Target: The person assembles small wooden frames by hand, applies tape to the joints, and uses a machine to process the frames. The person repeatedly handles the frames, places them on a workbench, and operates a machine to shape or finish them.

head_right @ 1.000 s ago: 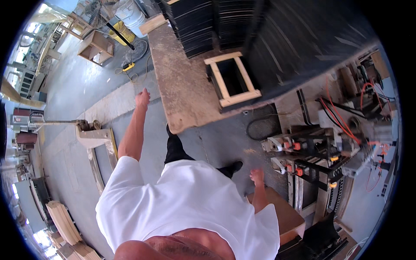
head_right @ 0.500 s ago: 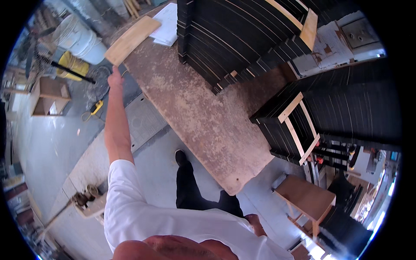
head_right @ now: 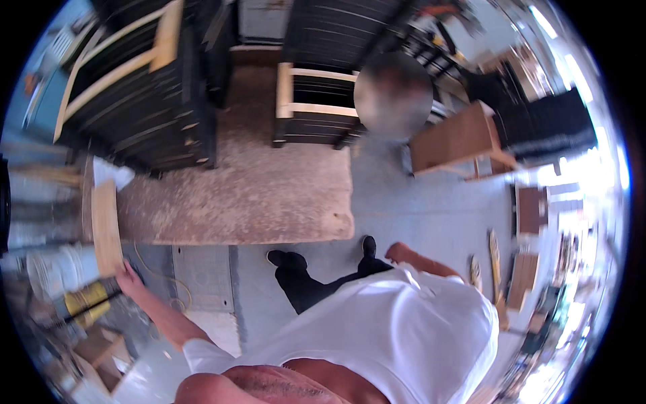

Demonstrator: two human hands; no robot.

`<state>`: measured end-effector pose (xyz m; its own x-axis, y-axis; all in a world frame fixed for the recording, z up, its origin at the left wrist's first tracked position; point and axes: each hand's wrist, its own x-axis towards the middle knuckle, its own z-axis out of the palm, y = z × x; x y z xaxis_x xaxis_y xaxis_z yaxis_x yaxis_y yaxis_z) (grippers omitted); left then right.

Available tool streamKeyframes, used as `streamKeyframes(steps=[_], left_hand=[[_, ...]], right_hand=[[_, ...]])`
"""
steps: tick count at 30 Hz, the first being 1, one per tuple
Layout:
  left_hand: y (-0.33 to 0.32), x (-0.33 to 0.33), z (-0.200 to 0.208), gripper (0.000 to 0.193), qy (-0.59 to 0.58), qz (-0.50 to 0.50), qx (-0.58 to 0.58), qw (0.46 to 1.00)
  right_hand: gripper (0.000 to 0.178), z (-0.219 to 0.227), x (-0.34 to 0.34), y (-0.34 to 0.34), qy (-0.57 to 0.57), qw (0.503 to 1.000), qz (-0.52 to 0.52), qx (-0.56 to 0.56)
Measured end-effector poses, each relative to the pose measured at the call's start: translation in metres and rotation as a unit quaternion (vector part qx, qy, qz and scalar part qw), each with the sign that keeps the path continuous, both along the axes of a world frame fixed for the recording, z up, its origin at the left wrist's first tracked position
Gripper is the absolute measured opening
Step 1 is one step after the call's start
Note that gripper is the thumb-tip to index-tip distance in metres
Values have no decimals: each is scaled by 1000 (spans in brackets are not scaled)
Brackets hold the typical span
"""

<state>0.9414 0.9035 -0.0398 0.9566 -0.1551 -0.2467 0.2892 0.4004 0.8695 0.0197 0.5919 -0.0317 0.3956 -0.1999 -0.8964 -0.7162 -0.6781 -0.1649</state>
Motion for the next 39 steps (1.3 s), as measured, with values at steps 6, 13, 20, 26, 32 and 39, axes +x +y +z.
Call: streamKeyframes(steps=[6, 13, 20, 26, 32, 39], left_hand=[[65, -205, 68, 44, 16, -30, 75, 997], [43, -495, 199, 47, 28, -189, 71, 979], [-135, -698, 246, 40, 70, -425, 93, 898], [-283, -779, 227, 36, 83, -602, 91, 789], [-447, -835, 203, 37, 87, -683, 55, 723], [-669, -895, 231, 49, 132, -680, -46, 720]], right_hand=[[18, 0, -7, 14, -135, 918, -373, -15], [49, 90, 8, -27, -349, 772, -523, 91], [79, 211, -99, -67, -401, 506, -641, 415], [58, 229, -258, -103, -458, 451, -703, 303], [46, 234, -325, -190, -488, 392, -757, 184], [42, 271, -378, -342, -595, 245, -761, 89]])
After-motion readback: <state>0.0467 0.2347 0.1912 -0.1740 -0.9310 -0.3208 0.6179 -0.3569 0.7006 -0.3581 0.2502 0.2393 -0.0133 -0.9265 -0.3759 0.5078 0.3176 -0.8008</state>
